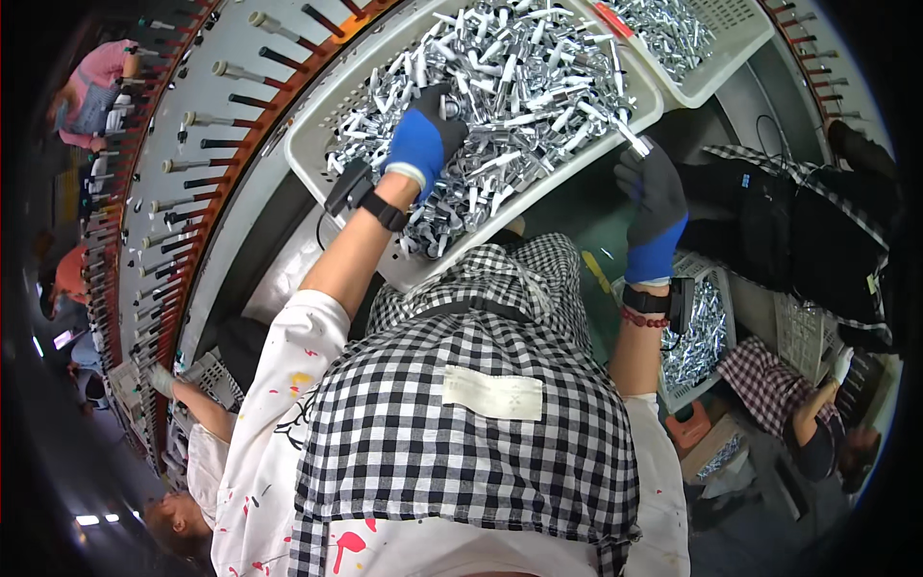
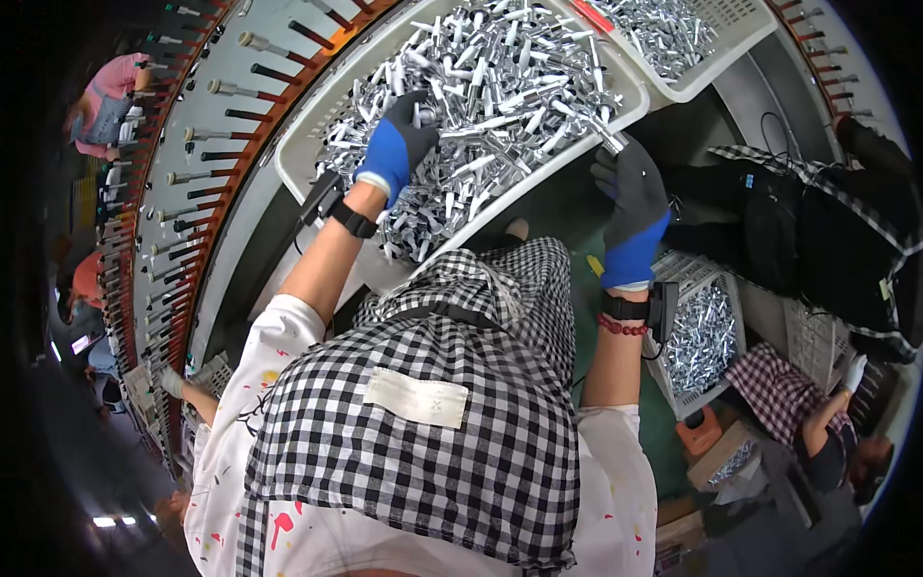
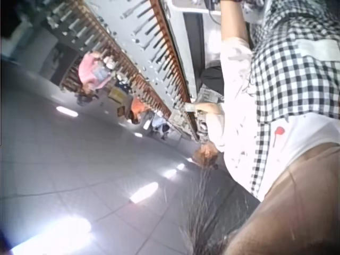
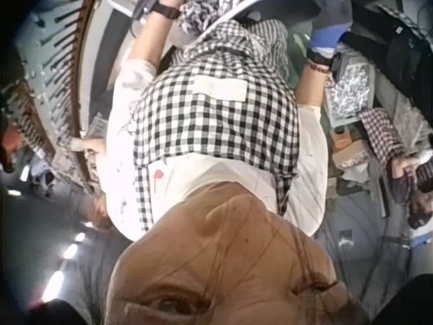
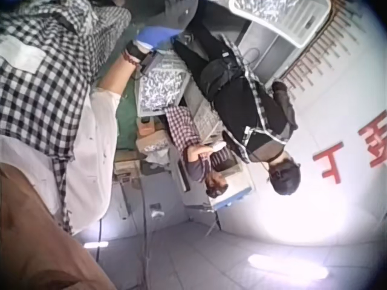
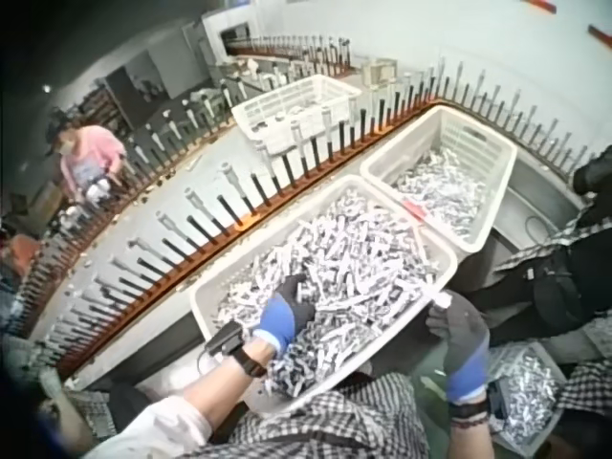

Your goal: Sorting and inspecting small metal components in a manufacturing facility.

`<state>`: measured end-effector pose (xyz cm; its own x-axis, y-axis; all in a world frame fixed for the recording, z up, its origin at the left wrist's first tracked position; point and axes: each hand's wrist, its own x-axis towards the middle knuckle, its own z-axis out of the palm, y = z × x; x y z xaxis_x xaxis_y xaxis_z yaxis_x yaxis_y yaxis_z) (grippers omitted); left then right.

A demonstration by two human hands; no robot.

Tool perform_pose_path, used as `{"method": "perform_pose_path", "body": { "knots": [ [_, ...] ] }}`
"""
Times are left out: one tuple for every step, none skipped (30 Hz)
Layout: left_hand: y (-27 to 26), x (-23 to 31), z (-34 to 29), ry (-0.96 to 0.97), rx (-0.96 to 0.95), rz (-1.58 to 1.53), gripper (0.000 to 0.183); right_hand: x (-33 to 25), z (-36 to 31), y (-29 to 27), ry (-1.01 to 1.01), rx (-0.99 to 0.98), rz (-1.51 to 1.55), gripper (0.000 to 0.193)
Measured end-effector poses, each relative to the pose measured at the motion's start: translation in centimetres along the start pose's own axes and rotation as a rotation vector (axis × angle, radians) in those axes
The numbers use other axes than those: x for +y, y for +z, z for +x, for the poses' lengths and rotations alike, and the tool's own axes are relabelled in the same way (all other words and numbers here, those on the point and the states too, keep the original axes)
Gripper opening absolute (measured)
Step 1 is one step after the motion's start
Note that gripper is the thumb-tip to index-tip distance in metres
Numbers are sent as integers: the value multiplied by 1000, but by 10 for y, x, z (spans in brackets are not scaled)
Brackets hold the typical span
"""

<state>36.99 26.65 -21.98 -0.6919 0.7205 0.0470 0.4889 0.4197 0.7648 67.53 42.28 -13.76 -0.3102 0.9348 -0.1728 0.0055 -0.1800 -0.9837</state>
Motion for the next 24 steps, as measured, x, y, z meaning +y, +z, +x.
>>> {"method": "perform_pose_path", "body": {
  "knots": [
    [-6, 16, 9, -73, -72, -88, 71, 0, -2, -1, 1, 19, -2, 46],
    [-18, 31, 13, -157, -128, -173, 70, -1, -4, 2, 2, 16, 8, 45],
    [-6, 11, 26, -171, -105, -224, 72, -2, -7, 4, 3, 13, 19, 45],
    [-9, 22, 32, -228, -97, -200, 68, -1, -9, 5, 5, 22, 16, 45],
    [-12, 20, 39, -246, -135, -191, 63, -1, -12, 9, 4, 20, 17, 44],
    [-14, 18, 49, -266, -172, -182, 58, -1, -16, 14, 5, 15, 18, 44],
    [-13, -6, 55, -159, -101, -162, 55, -3, -17, 20, 9, -10, 15, 44],
    [-19, 6, 62, -173, -119, -84, 55, -1, -19, 21, 12, -14, 8, 44],
    [-29, 15, 63, -199, -201, -216, 57, 1, -21, 22, 18, -22, 0, 43],
    [-43, 41, 62, -226, -287, -346, 58, 3, -23, 19, 29, -17, -1, 43],
    [-52, 52, 60, -235, -271, -301, 54, 5, -23, 19, -17, -21, -79, 43],
    [-62, 41, 64, 26, -327, -267, 49, 8, -23, 22, -61, -44, -152, 44],
    [-74, 59, 64, -87, -390, -424, 64, 17, -20, 16, -79, -42, -147, 43],
    [-87, 78, 66, -201, -441, -580, 80, 18, -19, 13, -51, -87, -102, 44],
    [-96, 75, 66, -159, -428, -592, 78, 20, -19, 13, -35, -83, -110, 43],
    [-102, 68, 68, -114, -411, -606, 75, 18, -18, 15, -22, -81, -119, 43],
    [-109, 52, 69, -58, -395, -597, 71, 17, -17, 18, -3, -94, -157, 42],
    [-120, 39, 65, -57, -346, -580, 65, 19, -19, 24, 5, -117, -148, 42],
    [-131, 31, 56, -113, -323, -551, 62, 17, -22, 28, -18, -129, -187, 42],
    [-146, 23, 45, -169, -292, -522, 59, 14, -23, 34, -45, -148, -226, 42],
    [-150, -1, 40, -221, -223, -546, 53, 11, -23, 38, -32, -185, -245, 40],
    [-158, -21, 27, -254, -174, -555, 50, 8, -25, 46, -28, -203, -237, 40],
    [-164, -38, 10, -217, -115, -510, 46, 3, -25, 54, -87, -234, -210, 39],
    [-168, -51, -9, -176, -68, -463, 41, 1, -25, 58, -144, -253, -182, 37]
  ]
}}
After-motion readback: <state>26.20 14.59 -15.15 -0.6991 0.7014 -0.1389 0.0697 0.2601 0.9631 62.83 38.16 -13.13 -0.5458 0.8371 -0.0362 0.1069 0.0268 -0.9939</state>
